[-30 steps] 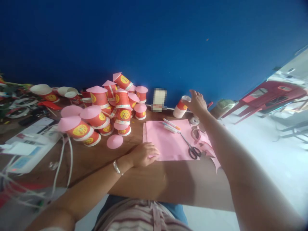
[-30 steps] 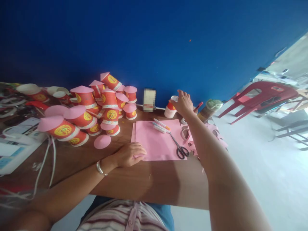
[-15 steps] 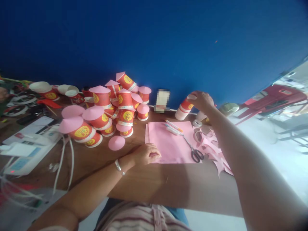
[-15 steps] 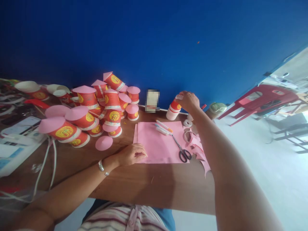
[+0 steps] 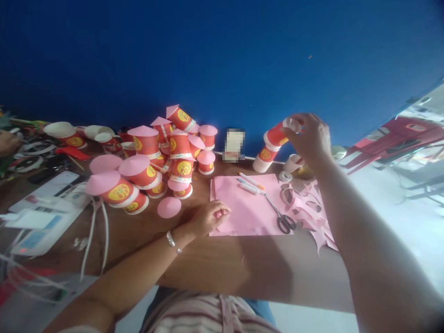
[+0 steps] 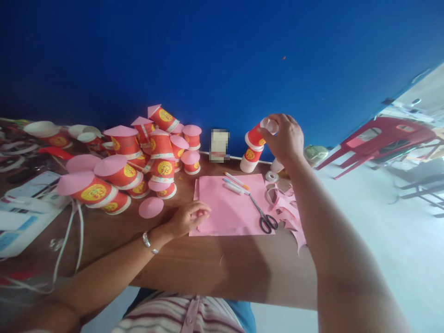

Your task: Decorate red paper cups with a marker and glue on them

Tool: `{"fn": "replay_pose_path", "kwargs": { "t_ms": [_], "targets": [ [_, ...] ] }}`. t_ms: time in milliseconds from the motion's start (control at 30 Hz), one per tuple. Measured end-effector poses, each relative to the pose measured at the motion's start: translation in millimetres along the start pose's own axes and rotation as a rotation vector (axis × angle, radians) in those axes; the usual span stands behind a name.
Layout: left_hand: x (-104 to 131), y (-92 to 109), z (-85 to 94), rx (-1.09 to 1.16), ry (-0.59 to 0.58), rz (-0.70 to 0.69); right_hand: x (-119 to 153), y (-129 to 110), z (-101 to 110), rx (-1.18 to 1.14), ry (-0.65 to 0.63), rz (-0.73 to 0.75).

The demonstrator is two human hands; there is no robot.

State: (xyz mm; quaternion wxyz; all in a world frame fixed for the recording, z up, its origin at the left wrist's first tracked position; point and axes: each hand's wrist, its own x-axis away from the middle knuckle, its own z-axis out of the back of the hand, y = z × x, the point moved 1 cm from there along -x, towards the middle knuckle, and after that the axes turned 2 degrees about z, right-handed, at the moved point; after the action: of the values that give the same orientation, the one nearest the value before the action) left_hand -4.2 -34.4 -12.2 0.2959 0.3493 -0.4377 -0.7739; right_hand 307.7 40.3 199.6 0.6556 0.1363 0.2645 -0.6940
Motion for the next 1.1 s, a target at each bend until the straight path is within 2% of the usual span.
{"fn": "replay_pose_path", "kwargs": {
  "t_ms": [100, 200, 300, 367, 400, 433, 500, 567, 667, 733, 800, 900, 1000, 1100],
  "targets": [
    [0, -6, 3.4, -0.008, 0.152, -0.035, 42, -21, 1, -0.14, 0.01, 0.109],
    [1, -10, 2.3, -0.001, 0.21, -0.04, 107, -52, -26, -0.387, -0.139, 0.209],
    [0, -6, -1.4, 0.06, 0.144, 0.001, 164, -84, -58, -0.611, -0.295, 0.368],
    [-1, 0, -3.7, 0.123, -0.004, 0.068, 184, -95, -71, -0.702, -0.334, 0.444],
    [-1, 3, -4.3, 0.131, -0.074, 0.119, 188, -95, -76, -0.733, -0.339, 0.464],
    [-2, 5, -4.0, 0.13, -0.077, 0.157, 189, -90, -80, -0.747, -0.316, 0.448],
    [-2, 7, -1.7, 0.123, 0.004, 0.211, 181, -71, -85, -0.691, -0.222, 0.349],
    [-2, 7, 0.9, 0.175, 0.061, 0.253, 170, -43, -92, -0.512, -0.146, 0.201],
    [-2, 3, 4.6, 0.408, 0.063, 0.356, 158, -4, -104, -0.168, -0.208, 0.078],
    [-2, -1, 7.3, 0.628, 0.058, 0.445, 156, 13, -112, -0.027, -0.28, 0.035],
    [-3, -3, 10.4, 0.867, 0.088, 0.483, 158, 21, -120, 0.028, -0.331, 0.012],
    [-4, -4, 12.9, 1.074, 0.069, 0.546, 160, 25, -127, 0.029, -0.363, 0.0],
    [-6, -4, 13.4, 1.17, 0.087, 0.577, 160, 26, -131, 0.0, -0.365, -0.012],
    [-7, -4, 12.5, 1.16, 0.079, 0.574, 158, 28, -131, -0.039, -0.356, -0.036]
  ]
}}
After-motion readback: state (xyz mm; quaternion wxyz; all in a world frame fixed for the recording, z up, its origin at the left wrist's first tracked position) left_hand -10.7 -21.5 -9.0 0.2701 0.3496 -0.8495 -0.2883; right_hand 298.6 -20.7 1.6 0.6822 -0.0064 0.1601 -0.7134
